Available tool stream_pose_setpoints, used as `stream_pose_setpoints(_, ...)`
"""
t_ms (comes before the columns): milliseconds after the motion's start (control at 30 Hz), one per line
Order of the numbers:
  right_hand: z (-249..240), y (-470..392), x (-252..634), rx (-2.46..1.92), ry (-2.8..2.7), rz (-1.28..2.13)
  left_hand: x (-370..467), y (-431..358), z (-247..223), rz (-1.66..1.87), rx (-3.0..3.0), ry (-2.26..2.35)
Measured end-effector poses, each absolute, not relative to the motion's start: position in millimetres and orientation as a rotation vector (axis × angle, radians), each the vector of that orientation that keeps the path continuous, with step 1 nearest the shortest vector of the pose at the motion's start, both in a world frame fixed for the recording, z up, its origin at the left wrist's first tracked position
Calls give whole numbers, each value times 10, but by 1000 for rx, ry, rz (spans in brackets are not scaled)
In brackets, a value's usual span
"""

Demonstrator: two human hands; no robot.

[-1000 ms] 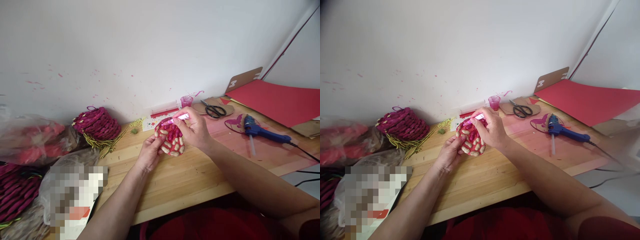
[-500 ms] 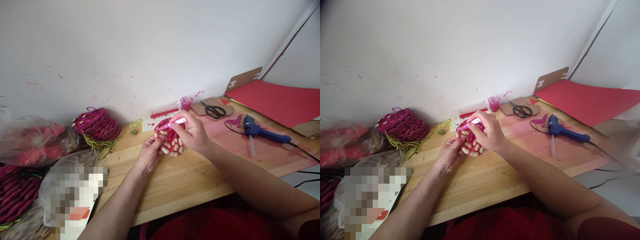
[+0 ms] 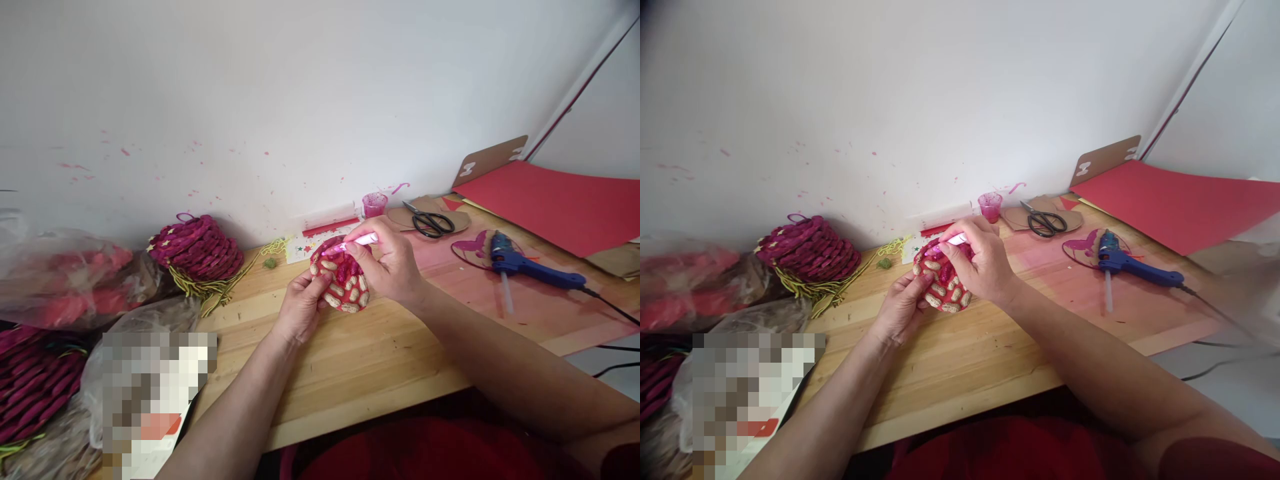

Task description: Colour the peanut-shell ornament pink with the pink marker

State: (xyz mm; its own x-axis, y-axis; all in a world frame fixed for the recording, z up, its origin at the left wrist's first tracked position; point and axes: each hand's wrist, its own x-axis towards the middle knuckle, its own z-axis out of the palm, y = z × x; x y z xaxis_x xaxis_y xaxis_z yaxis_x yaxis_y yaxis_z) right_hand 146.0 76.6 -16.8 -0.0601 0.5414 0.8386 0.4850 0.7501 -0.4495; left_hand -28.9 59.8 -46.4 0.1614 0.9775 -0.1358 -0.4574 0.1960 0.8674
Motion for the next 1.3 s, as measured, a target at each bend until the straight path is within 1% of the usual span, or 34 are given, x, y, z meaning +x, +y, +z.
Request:
stream_pose_setpoints(433, -232, 702, 1366, -646, -1956, -179, -271, 565, -457, 1215, 822, 905)
stream_pose_setpoints(1300, -194, 751, 1430, -749, -1866, -59, -297, 600, -399, 1194, 762, 867)
